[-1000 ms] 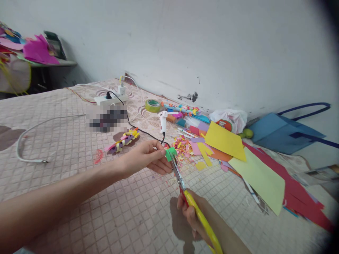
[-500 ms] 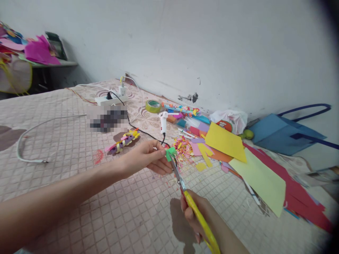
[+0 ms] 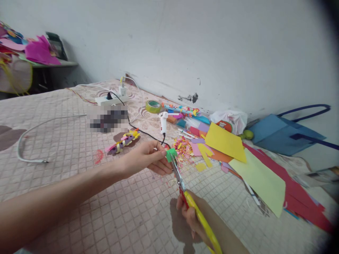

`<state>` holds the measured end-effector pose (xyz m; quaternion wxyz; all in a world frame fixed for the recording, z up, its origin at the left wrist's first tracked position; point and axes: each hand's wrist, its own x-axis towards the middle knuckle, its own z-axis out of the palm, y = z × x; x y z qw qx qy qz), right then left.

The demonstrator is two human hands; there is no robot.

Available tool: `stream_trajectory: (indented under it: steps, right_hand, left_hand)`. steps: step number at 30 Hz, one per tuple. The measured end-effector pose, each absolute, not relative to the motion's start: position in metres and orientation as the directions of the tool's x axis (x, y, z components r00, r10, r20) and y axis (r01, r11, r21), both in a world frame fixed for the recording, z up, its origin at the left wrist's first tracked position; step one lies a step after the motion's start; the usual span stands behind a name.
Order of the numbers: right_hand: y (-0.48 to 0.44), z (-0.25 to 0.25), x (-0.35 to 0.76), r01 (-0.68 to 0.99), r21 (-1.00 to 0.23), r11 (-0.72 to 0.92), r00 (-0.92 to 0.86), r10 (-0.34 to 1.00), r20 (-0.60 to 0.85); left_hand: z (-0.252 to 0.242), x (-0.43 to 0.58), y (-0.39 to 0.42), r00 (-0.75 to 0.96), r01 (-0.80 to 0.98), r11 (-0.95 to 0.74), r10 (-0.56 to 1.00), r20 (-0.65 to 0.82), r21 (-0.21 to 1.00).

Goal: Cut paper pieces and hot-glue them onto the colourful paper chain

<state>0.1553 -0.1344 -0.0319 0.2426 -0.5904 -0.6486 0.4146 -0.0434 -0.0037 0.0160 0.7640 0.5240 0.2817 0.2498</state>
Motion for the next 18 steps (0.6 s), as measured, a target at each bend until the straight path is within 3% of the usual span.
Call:
stream_trajectory:
  steps: [9, 18]
  right_hand:
    - [-0.132, -0.028, 0.154, 0.628, -0.777, -0.043, -0.157, 0.971, -0.181]
    - [-0.135, -0.023, 0.157, 0.524, -0.823, -0.219, -0.156, 0.925, -0.345]
  left_hand:
    - [0.013, -0.042, -0.003, 0.711, -0.074, 0.334, 0.678, -0.185, 0.94]
    - [0.015, -0.044, -0.003, 0.713, -0.08, 0.326, 0.679, -0.175, 0.942]
